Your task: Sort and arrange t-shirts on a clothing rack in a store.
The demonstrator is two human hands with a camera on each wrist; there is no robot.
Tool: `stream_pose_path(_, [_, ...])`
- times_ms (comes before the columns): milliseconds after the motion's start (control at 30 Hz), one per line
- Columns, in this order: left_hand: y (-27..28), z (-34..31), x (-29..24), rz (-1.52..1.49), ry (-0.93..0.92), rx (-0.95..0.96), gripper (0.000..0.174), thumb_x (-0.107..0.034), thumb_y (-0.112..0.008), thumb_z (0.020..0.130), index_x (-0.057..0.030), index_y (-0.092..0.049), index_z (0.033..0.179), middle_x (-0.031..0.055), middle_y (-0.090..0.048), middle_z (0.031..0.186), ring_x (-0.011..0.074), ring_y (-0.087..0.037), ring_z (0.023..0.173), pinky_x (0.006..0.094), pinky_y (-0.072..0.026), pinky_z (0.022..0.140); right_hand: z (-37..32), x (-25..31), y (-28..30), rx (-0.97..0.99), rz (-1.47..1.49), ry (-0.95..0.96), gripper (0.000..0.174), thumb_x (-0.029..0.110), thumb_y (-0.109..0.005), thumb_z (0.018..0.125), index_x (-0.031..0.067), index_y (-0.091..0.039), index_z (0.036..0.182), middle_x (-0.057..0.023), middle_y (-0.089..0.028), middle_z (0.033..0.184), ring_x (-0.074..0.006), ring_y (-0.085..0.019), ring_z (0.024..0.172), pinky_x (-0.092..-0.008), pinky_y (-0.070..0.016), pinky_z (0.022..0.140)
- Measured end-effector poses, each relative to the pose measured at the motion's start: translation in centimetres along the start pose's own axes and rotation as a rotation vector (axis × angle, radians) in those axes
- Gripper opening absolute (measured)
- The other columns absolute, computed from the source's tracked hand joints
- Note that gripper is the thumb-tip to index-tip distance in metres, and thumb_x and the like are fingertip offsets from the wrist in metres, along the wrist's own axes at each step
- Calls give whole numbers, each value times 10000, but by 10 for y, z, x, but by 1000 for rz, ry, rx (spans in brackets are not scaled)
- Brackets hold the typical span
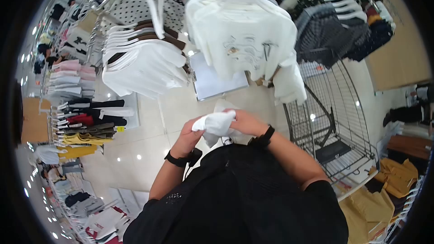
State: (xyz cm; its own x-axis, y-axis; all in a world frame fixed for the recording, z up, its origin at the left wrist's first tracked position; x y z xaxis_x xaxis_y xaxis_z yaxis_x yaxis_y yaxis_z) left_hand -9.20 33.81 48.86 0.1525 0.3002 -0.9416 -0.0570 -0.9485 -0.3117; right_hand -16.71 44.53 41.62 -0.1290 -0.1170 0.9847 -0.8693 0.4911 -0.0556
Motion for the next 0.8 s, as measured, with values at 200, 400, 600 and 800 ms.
stream_pose_path(200, [76, -52, -7, 82, 27, -144, 261, -214, -593, 986, -7, -619, 1143, 7, -631, 1016, 102, -549, 961, 272, -440, 871, 32, 50, -38, -176, -218, 49, 143, 129, -604, 929, 9, -662, 980, -71, -659, 794, -113, -565, 734, -308, -478, 677])
stream_pose_path(400, [93, -92, -27, -25, -63, -187, 248, -160, -630, 928, -33, -606, 1139, 36, -668, 980, 158, -625, 939, 312, -487, 892, 48, 103, -109, -130, -508, 59, 221, 253, -673, 874, 34, -665, 908, -166, -633, 747, -284, -599, 655, -375, -482, 633])
stream_pose_path(600, [119, -92, -18, 705, -9, -186, 156, -96, -593, 889, -43, -629, 1032, 98, -663, 947, 256, -646, 851, 379, -506, 754, 74, 104, -153, -29, -677, 135, 220, 257, -655, 854, 39, -626, 869, -190, -638, 781, -412, -602, 728, -471, -470, 651])
stream_pose_path(800, [159, -99, -48, 1088, -219, -575, 217, 30, -549, 768, -50, -638, 948, 136, -606, 912, 347, -611, 864, 431, -507, 732, 94, 101, -123, -112, -753, 170, 215, 255, -666, 853, 57, -617, 922, -172, -650, 786, -400, -610, 721, -471, -472, 653])
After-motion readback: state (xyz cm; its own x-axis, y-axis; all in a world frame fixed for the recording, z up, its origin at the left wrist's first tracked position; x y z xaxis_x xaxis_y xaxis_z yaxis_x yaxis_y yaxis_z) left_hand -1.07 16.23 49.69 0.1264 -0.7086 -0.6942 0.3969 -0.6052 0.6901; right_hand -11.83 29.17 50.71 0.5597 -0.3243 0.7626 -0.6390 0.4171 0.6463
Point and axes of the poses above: each hand's wrist, its own z-axis towards the middle knuckle, its own y-axis out of the back of the hand, x = y × z, the point moved 10 cm from there along z, towards the middle knuckle
